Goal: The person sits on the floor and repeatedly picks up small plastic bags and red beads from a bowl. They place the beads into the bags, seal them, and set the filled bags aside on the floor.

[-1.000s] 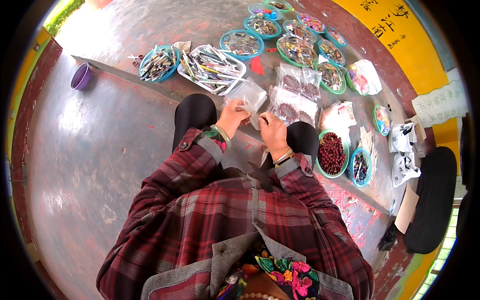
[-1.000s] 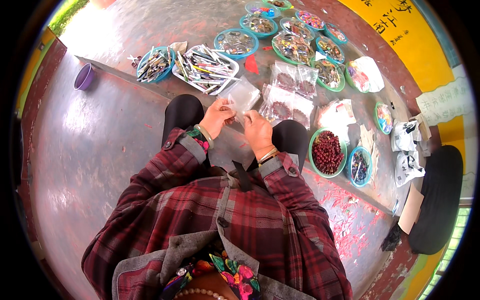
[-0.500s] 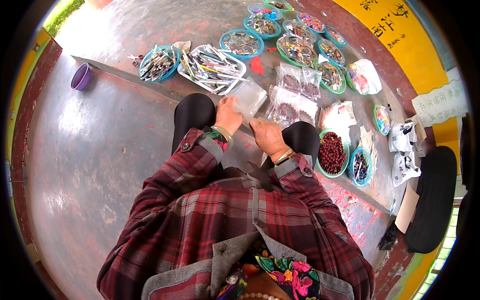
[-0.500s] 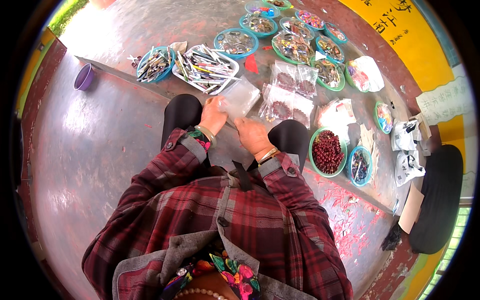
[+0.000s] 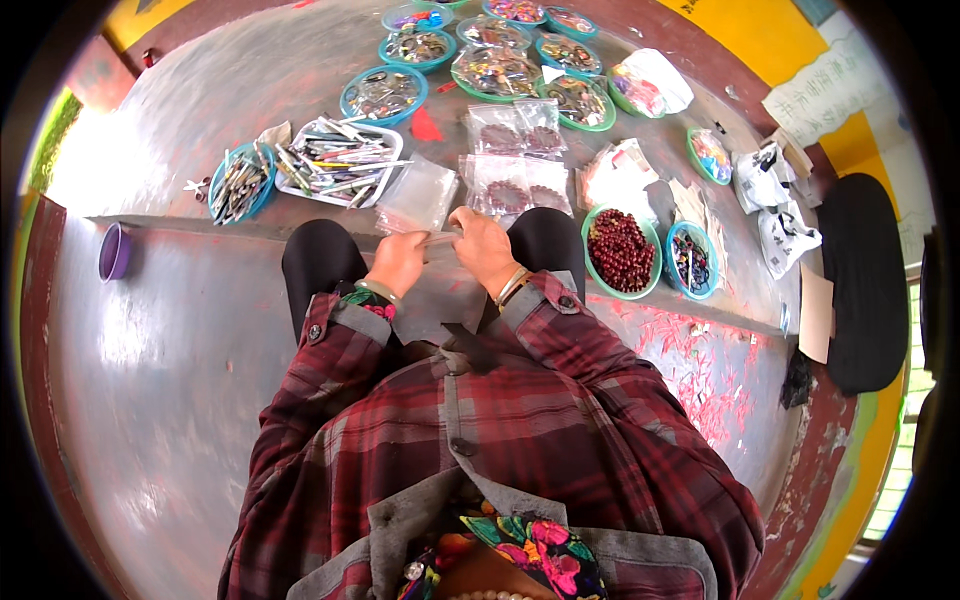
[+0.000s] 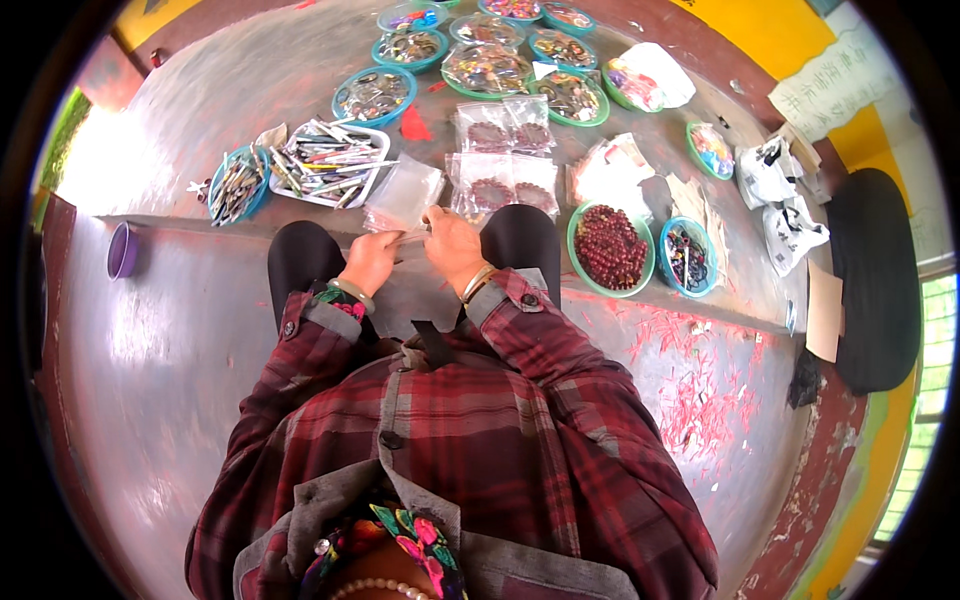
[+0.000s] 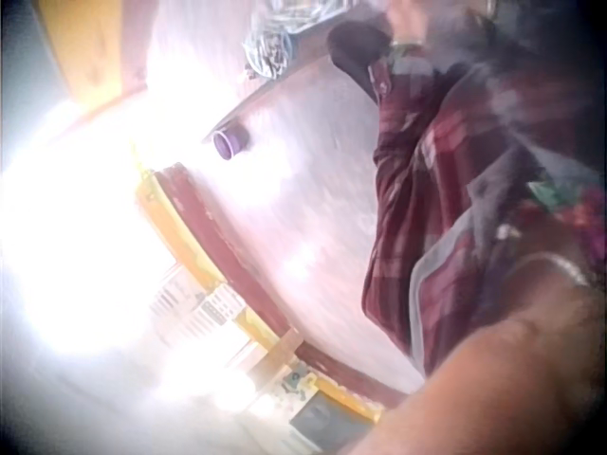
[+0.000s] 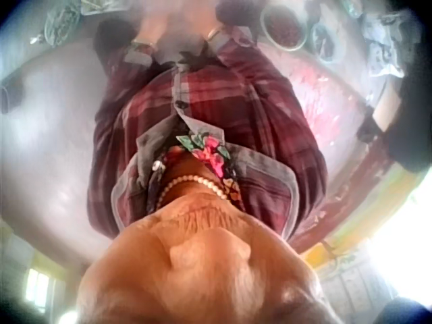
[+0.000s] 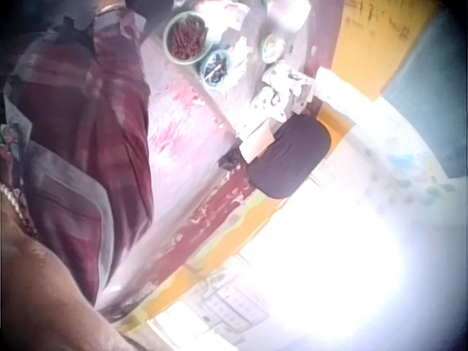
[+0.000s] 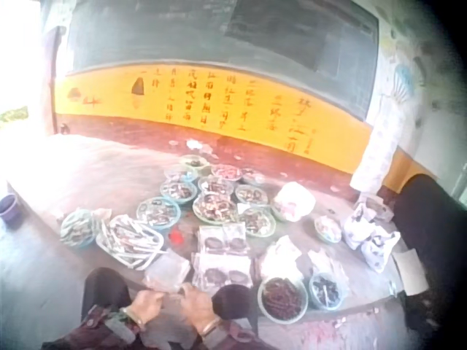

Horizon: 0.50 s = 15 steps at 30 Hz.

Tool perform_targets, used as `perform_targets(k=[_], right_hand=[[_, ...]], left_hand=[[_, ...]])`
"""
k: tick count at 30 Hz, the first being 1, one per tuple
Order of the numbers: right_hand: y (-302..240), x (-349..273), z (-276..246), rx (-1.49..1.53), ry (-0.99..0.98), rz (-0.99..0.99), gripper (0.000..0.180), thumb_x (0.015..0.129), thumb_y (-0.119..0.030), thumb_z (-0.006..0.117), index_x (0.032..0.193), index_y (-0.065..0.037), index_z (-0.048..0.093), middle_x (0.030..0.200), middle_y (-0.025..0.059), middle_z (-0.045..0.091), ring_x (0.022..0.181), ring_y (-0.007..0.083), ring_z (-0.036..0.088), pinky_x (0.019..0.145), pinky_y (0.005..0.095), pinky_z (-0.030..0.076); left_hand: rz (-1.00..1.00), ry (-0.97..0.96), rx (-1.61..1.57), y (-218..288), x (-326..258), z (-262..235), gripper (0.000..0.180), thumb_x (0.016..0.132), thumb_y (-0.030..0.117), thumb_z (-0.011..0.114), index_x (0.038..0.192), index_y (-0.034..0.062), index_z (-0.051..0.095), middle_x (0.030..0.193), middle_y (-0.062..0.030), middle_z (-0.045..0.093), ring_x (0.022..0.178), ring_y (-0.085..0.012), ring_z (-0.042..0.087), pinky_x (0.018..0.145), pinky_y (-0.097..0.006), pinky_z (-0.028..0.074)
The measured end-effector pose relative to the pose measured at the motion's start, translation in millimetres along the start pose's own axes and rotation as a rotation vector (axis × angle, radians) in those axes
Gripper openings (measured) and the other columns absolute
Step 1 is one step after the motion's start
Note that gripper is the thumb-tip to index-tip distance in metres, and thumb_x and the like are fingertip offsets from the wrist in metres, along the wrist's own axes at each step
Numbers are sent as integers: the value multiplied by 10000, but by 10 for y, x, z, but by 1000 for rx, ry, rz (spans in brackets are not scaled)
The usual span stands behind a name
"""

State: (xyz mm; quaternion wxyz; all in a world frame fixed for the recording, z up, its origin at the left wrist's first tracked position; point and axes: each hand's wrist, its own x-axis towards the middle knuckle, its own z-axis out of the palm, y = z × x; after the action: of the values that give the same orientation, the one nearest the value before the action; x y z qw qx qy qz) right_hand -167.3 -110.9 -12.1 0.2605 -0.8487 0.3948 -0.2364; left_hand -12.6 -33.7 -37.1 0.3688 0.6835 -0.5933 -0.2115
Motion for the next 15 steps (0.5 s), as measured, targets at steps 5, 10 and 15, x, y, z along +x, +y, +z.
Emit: perform_targets(k=[5, 10, 15], right_hand=[[79, 14, 76, -24, 75, -31, 191, 715, 2, 492, 879, -32, 585, 897, 157, 600, 885, 353, 560, 740, 414, 455], [131, 37, 121, 22, 100, -91, 202, 708, 13, 471, 869, -32, 585, 875, 161, 597, 863, 360, 557, 732, 418, 453], [117, 46, 78, 16, 93, -67, 193, 716, 18, 442, 835, -18, 589, 859, 178, 598, 857, 367, 558, 742, 420, 450]], left_hand=[[-118, 184, 98, -152, 49, 13, 272, 778, 23, 504, 1016, 17, 636, 926, -212, 633, 865, -338, 627, 765, -374, 484], [118, -21, 213, -197, -15, 79, 355, 726, -12, 472, 1049, 24, 618, 1019, -236, 599, 967, -374, 570, 861, -411, 438], [56, -181, 217, -88, -2, 81, 343, 738, 1, 466, 1051, 9, 604, 995, -235, 602, 961, -387, 561, 858, -427, 435]])
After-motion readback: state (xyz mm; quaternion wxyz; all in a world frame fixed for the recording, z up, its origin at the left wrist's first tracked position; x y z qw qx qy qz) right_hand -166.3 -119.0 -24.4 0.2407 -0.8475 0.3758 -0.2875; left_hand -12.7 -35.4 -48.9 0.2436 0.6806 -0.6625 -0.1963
